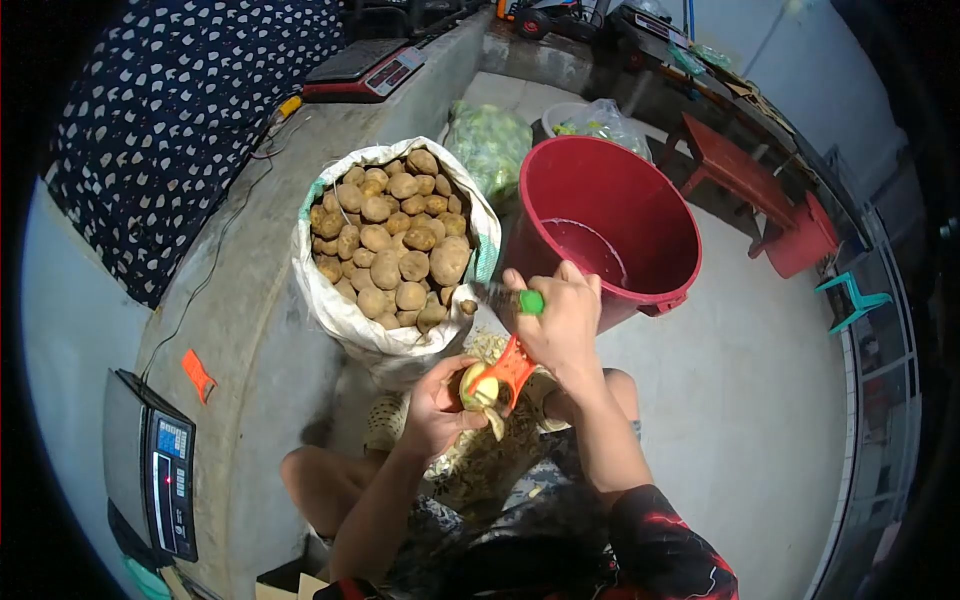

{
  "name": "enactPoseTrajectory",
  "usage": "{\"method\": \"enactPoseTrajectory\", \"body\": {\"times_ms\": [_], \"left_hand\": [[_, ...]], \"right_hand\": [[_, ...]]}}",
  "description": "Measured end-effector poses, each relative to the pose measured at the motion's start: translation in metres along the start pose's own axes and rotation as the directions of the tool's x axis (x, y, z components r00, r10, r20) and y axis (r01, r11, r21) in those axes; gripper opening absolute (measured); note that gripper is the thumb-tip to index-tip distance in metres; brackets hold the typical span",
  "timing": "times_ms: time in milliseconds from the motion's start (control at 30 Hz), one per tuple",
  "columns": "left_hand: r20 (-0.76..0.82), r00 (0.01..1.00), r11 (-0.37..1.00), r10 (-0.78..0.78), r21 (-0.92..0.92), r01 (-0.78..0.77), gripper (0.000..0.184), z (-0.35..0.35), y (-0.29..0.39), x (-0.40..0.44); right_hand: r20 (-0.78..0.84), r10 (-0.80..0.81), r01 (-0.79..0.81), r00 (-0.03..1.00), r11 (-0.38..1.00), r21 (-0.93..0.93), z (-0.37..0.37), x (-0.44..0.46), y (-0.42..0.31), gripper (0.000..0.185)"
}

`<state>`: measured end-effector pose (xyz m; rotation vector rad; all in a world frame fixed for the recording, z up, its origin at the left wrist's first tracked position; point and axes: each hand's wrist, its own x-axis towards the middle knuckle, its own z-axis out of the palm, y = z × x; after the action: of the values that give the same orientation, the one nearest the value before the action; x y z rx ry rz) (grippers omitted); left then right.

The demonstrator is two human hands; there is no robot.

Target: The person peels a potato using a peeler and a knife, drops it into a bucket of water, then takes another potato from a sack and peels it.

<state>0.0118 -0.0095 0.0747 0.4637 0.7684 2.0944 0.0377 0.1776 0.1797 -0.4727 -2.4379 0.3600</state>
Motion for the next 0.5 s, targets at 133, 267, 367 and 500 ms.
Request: {"method": "enactPoseTrajectory", "body": {"times_ms": [133,267,367,500], "left_hand": [[0.031,0.999,0.999,-0.027,-0.018,0.028,0.079,-0.006,0.001,-0.002],[0.000,1.000,0.999,0.006,-0.048,-0.006,0.078,-0.009,-0.004,0.003],[-0.019,1.000,1.000,-0.020,-0.023,0.019,0.079,-0.004,-0.003,0.001],[0.106,0.994,1.000,0.002,0.017,-0.004,0.079,-0.009,0.002,0.003]], "right_hand": [[0.091,0.233,-0.245,0.968,0.957,0.156,0.034,0.010,0.042,0.042],[0.007,0.078,-0.079,0.997,0.986,0.148,0.013,0.000,0.021,0.042],[-0.009,0.016,-0.015,1.000,0.998,0.061,0.007,-0.003,0.006,0.038],[0.199,0.327,-0.365,0.924,0.909,0.202,0.049,0.009,0.051,0.035]]}}
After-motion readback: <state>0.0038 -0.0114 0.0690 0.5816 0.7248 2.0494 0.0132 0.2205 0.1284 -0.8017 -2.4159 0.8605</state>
